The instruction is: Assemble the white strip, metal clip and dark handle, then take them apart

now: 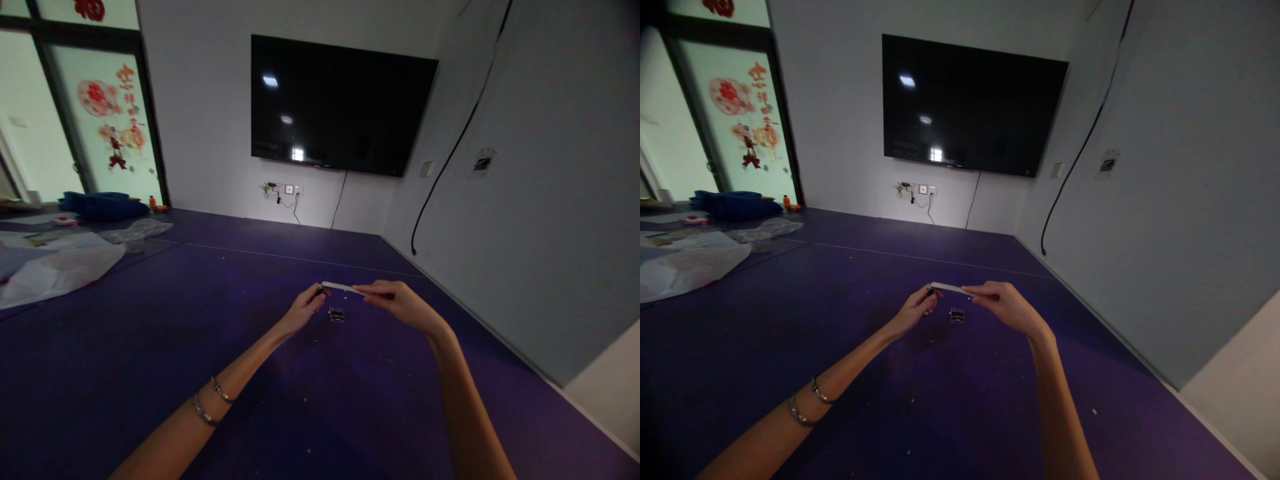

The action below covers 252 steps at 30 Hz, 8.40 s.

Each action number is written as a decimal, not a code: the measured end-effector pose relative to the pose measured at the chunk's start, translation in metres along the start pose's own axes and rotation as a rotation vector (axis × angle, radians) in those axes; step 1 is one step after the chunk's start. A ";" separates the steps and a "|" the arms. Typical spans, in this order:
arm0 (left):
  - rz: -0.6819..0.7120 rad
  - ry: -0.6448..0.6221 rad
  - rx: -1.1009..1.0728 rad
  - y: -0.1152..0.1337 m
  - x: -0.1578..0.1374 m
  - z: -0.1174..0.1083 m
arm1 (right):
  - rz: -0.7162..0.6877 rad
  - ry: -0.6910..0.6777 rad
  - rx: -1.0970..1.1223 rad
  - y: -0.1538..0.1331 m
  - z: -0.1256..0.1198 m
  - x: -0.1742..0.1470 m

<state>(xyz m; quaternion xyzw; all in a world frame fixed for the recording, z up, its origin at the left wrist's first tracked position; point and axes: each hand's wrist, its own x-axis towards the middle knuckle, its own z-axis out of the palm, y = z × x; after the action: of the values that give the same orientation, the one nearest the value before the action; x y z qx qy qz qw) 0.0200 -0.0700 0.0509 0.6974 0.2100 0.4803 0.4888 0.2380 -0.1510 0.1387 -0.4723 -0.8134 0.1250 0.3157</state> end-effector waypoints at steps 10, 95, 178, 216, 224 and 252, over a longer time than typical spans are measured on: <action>0.043 -0.029 0.031 -0.011 0.003 0.000 | 0.000 -0.075 0.027 0.000 -0.002 -0.002; -0.023 0.008 -0.135 0.000 0.006 0.000 | 0.414 -0.098 -0.346 0.117 0.126 0.037; -0.031 0.027 0.014 -0.016 -0.008 0.016 | 0.024 0.131 0.275 0.003 0.047 0.045; -0.113 0.122 -0.122 -0.007 -0.005 0.018 | -0.028 0.195 0.174 0.002 0.048 0.045; 0.002 0.264 0.029 0.007 0.011 -0.007 | 0.114 0.204 0.169 0.014 0.051 0.046; -0.434 0.300 0.104 0.013 0.022 -0.045 | 0.509 -0.143 0.088 0.021 0.120 0.055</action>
<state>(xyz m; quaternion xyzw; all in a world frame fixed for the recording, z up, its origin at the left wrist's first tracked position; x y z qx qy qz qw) -0.0121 -0.0373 0.0756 0.5813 0.4492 0.4507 0.5071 0.1574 -0.0821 0.0572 -0.6372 -0.6826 0.2688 0.2361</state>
